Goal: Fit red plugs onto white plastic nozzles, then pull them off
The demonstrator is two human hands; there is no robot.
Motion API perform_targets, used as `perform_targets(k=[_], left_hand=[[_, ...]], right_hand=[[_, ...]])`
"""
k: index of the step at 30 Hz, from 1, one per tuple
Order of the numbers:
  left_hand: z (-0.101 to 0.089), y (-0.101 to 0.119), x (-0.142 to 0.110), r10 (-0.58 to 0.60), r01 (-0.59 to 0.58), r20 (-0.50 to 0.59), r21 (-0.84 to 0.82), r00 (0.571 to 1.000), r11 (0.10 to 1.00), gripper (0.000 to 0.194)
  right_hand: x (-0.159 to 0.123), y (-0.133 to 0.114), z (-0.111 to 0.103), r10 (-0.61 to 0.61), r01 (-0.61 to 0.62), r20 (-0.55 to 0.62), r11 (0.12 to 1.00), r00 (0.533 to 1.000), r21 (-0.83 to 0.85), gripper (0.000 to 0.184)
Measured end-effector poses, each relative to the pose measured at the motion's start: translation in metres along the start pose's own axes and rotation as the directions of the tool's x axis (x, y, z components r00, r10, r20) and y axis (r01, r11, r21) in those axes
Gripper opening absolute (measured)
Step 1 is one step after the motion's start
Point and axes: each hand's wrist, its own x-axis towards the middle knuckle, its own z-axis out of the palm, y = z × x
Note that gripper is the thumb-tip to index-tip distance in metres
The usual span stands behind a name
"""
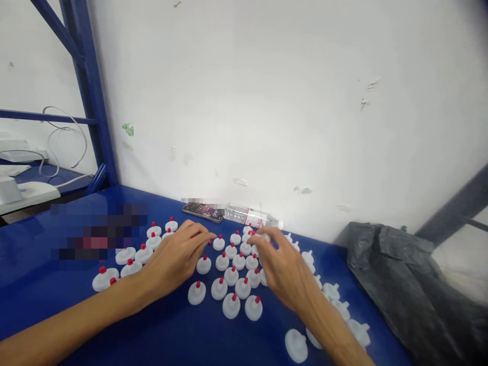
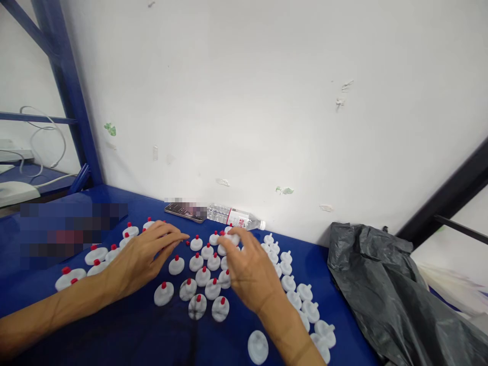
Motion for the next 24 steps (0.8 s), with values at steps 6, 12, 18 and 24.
perform_targets(k=[6,12,18,24], left_hand=[[0.01,-0.032,-0.001,0.056,-0.073,0.11,0.152,0.992,0.986,0.031],[0.022,-0.039,-0.012,0.083,-0.146,0.222,0.284,0.972,0.948,0.078],[0.037,-0.045,-0.015,0.101,-0.186,0.268,0.315,0.958,0.931,0.069],[0.025,-0.03,-0.004,0.113,-0.168,0.226,0.243,0.967,0.955,0.026]], right_hand=[[-0.01,0.052,0.005,0.324,-0.321,0.018,0.943,0.946,-0.091,0.037],[-0.027,0.075,0.023,0.293,-0.255,0.234,0.95,0.927,-0.18,0.047],[-0.028,0.07,0.021,0.232,-0.188,0.341,0.969,0.911,-0.158,0.055],[-0.019,0.079,0.006,0.362,-0.288,0.264,0.916,0.894,-0.279,0.041]])
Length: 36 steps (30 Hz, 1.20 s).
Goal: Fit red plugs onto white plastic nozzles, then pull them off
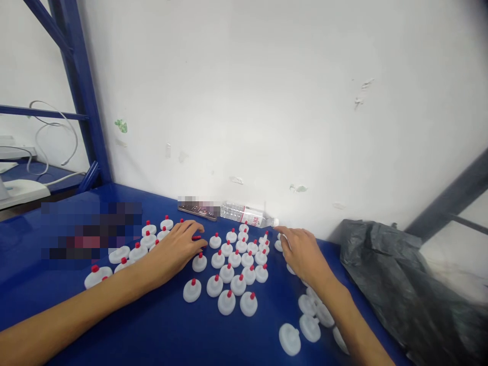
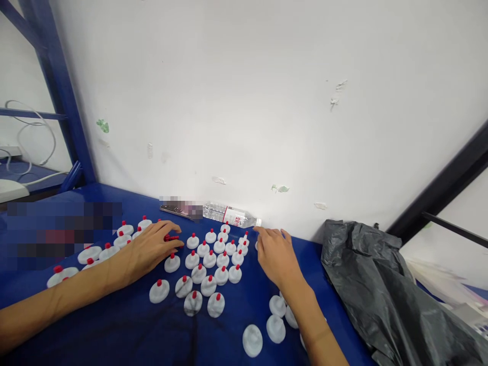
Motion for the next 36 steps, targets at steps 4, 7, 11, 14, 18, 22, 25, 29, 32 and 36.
perform_targets(k=[4,7,11,14,18,22,25,29,32,36], left_hand=[[-0.008,0.005,0.002,-0.004,0.003,-0.023,-0.041,1.0,0.999,0.019],[-0.008,0.005,0.002,-0.008,0.005,-0.043,-0.072,0.999,0.997,0.018],[-0.009,0.005,0.002,-0.037,0.027,-0.08,-0.124,0.996,0.992,0.015],[-0.013,0.005,0.002,-0.059,0.04,-0.113,-0.158,0.992,0.987,0.017],[-0.016,0.007,0.002,-0.061,0.031,-0.159,-0.187,0.985,0.982,0.019],[-0.016,0.009,0.003,-0.051,0.011,-0.202,-0.198,0.978,0.98,0.021],[-0.016,0.01,0.003,-0.032,-0.012,-0.214,-0.199,0.976,0.98,0.021],[-0.017,0.011,0.003,-0.012,-0.031,-0.212,-0.199,0.977,0.98,0.021],[-0.018,0.012,0.003,-0.011,-0.032,-0.206,-0.206,0.979,0.978,0.02],[-0.019,0.012,0.003,-0.015,-0.032,-0.201,-0.225,0.979,0.974,0.019]], right_hand=[[-0.001,0.009,0.004,0.093,-0.093,-0.012,0.994,0.996,-0.049,0.032],[-0.003,0.012,0.009,0.117,-0.116,0.01,0.991,0.993,-0.063,0.029],[-0.003,0.012,0.014,0.109,-0.107,0.043,0.993,0.993,-0.043,0.025],[-0.003,0.011,0.016,0.092,-0.091,0.054,0.996,0.994,-0.017,0.021],[-0.004,0.008,0.017,0.068,-0.068,0.048,0.998,0.997,0.01,0.021],[-0.002,0.007,0.01,0.042,-0.043,0.011,0.999,0.999,0.032,0.025],[-0.001,0.004,0.006,-0.012,0.012,0.005,0.999,1.0,0.051,0.026],[-0.001,0.0,0.007,-0.076,0.075,0.025,0.996,0.997,0.05,0.031],[-0.002,-0.001,0.01,-0.094,0.092,0.033,0.995,0.995,0.044,0.035],[-0.003,0.0,0.011,-0.105,0.104,0.033,0.994,0.994,0.045,0.04]])
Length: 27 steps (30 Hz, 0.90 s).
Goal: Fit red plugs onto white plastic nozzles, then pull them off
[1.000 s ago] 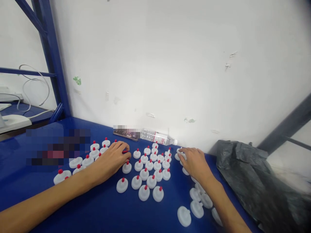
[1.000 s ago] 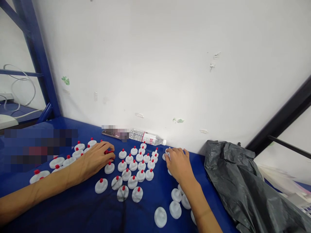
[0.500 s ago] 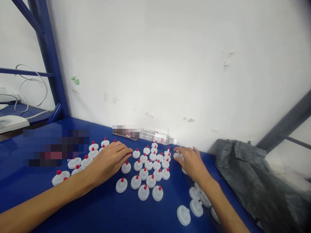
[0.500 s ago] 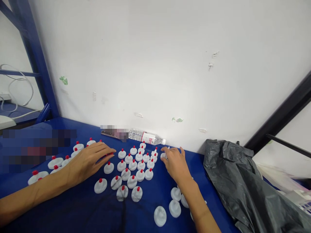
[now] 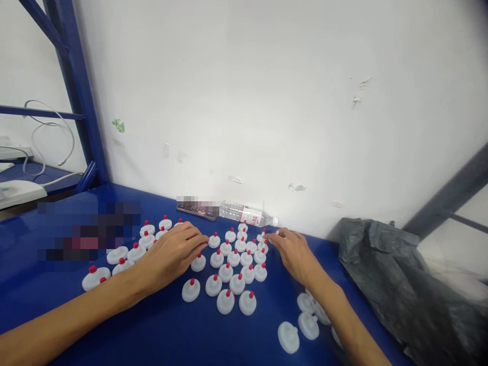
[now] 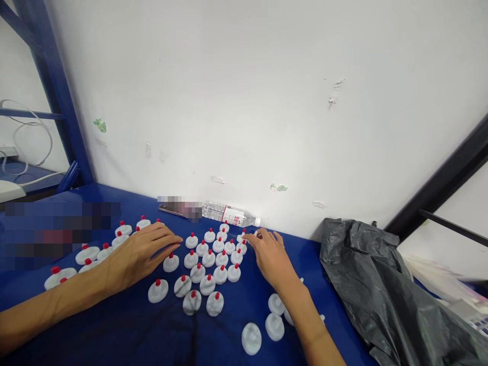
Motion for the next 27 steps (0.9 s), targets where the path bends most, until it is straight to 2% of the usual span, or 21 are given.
perform_targets(k=[5,10,13,15,17,20,23,27], left_hand=[[-0.001,0.001,0.0,-0.004,0.004,-0.006,-0.032,1.0,0.999,0.019],[-0.001,0.003,0.0,0.002,-0.005,-0.05,-0.069,0.999,0.998,0.019],[-0.001,0.005,0.0,0.012,-0.021,-0.09,-0.093,0.996,0.995,0.018],[-0.002,0.008,0.0,0.026,-0.038,-0.108,-0.109,0.994,0.993,0.017],[-0.003,0.011,0.0,0.034,-0.052,-0.134,-0.129,0.99,0.99,0.017],[-0.002,0.016,-0.002,0.025,-0.057,-0.184,-0.172,0.983,0.983,0.015],[-0.002,0.021,-0.003,0.027,-0.07,-0.217,-0.196,0.976,0.978,0.014],[-0.004,0.026,-0.003,0.069,-0.124,-0.249,-0.21,0.966,0.97,0.015]], right_hand=[[0.0,0.0,0.001,-0.007,0.008,-0.025,1.0,1.0,0.03,0.04],[0.002,-0.001,-0.005,0.045,-0.036,-0.104,0.995,0.994,0.091,0.037],[0.003,-0.008,-0.013,0.069,-0.039,-0.193,0.987,0.979,0.153,0.036],[0.003,-0.018,-0.019,0.057,0.0,-0.281,0.98,0.958,0.199,0.035],[0.002,-0.032,-0.025,0.003,0.079,-0.367,0.975,0.93,0.209,0.033],[0.0,-0.056,-0.032,-0.15,0.234,-0.429,0.96,0.891,0.15,0.032],[-0.003,-0.078,-0.034,-0.287,0.356,-0.413,0.929,0.864,0.098,0.033],[-0.007,-0.098,-0.029,-0.344,0.406,-0.375,0.909,0.861,0.097,0.036]])
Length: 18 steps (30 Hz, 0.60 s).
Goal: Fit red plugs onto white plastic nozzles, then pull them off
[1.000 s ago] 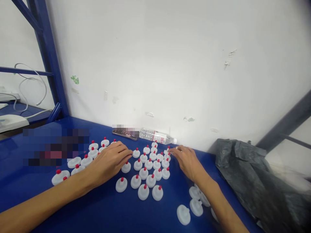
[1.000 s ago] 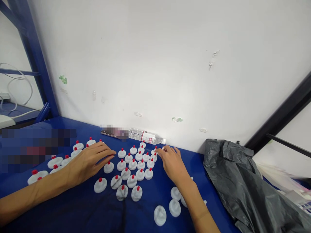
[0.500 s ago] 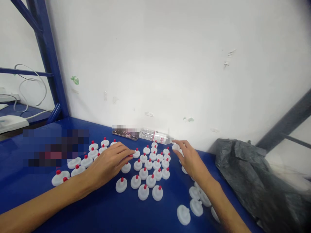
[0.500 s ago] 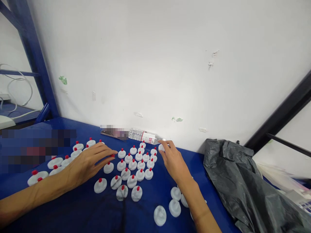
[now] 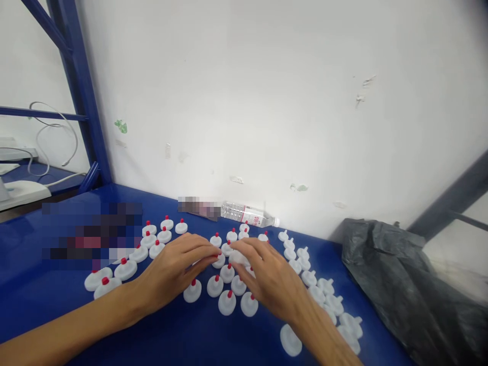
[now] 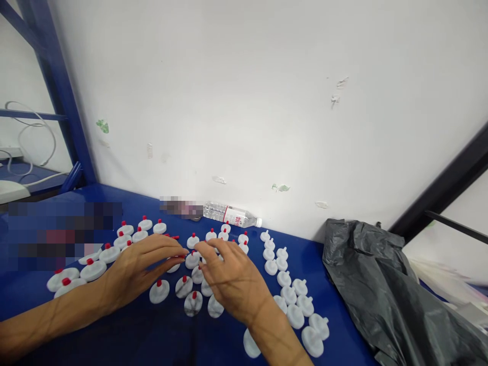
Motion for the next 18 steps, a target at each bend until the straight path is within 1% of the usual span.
perform_targets(k=[4,7,12,14,16,18], left_hand=[[0.002,0.001,-0.001,0.038,-0.037,0.016,-0.016,0.999,0.999,0.016],[0.004,-0.001,-0.004,0.027,-0.027,0.036,-0.013,0.999,1.0,0.016],[0.004,0.001,-0.003,0.027,-0.027,0.024,0.017,0.999,0.999,0.018],[0.003,0.001,-0.002,0.022,-0.024,0.061,0.026,0.998,0.999,0.019],[0.003,0.0,-0.002,0.019,-0.02,0.104,0.01,0.994,1.0,0.016],[0.004,0.0,-0.003,0.012,-0.009,0.126,-0.026,0.992,1.0,0.014]], right_hand=[[0.0,-0.007,0.004,-0.035,0.035,-0.008,0.999,0.999,0.024,0.035],[0.001,-0.009,0.003,-0.052,0.052,-0.023,0.998,0.998,0.039,0.033],[0.003,-0.013,0.002,-0.102,0.107,-0.08,0.993,0.992,0.053,0.028],[0.002,-0.014,0.003,-0.115,0.122,-0.113,0.99,0.987,0.065,0.022],[0.0,-0.014,0.006,-0.094,0.105,-0.132,0.991,0.987,0.081,0.014],[-0.001,-0.015,0.009,-0.088,0.1,-0.144,0.992,0.986,0.073,0.011]])
